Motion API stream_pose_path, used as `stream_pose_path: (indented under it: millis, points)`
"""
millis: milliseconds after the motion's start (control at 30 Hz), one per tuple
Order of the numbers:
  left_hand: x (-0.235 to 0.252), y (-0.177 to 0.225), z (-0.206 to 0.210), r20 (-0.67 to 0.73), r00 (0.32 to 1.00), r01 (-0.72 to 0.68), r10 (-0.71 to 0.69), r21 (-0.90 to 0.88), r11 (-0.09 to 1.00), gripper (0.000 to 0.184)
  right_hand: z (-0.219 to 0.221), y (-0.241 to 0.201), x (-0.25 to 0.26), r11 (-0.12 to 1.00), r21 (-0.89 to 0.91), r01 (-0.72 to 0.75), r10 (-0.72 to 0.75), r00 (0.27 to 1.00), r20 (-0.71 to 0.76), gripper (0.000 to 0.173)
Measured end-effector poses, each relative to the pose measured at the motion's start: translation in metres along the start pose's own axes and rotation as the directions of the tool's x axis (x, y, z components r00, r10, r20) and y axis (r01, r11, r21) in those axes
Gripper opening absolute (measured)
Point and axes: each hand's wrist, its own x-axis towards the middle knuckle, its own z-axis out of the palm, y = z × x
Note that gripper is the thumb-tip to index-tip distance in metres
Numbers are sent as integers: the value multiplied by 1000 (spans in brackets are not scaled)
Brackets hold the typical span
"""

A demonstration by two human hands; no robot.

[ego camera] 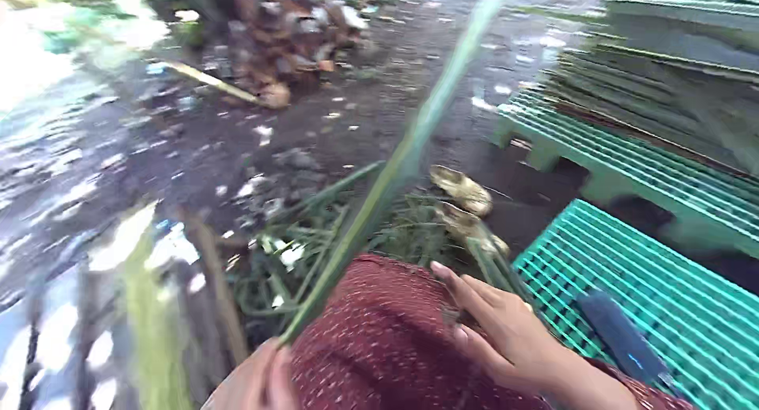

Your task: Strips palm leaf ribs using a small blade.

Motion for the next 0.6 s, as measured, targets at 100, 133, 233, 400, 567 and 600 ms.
stream_pose_path:
  millis: [100,133,233,400,567,600]
  points:
    - [4,0,2,-161,982,-74,97,143,987,36,-3,-40,54,947,-71,313,-313,950,19,63]
    - [5,0,1,-193,973,-99,128,155,983,35,-2,-52,68,924,-91,370,-367,929,47,62]
    - [1,4,-8,-221,962,-116,160,200,973,32,7,-76,99,865,-155,476,-455,877,155,60]
    - [-9,6,-18,-244,957,-98,154,226,969,30,15,-92,110,803,-158,575,-528,808,260,62]
    - [-14,8,-21,-224,959,-115,174,254,960,29,16,-91,109,784,-175,596,-543,794,274,62]
    - [-15,9,-21,-220,959,-120,178,254,960,29,16,-90,109,781,-177,599,-544,791,278,62]
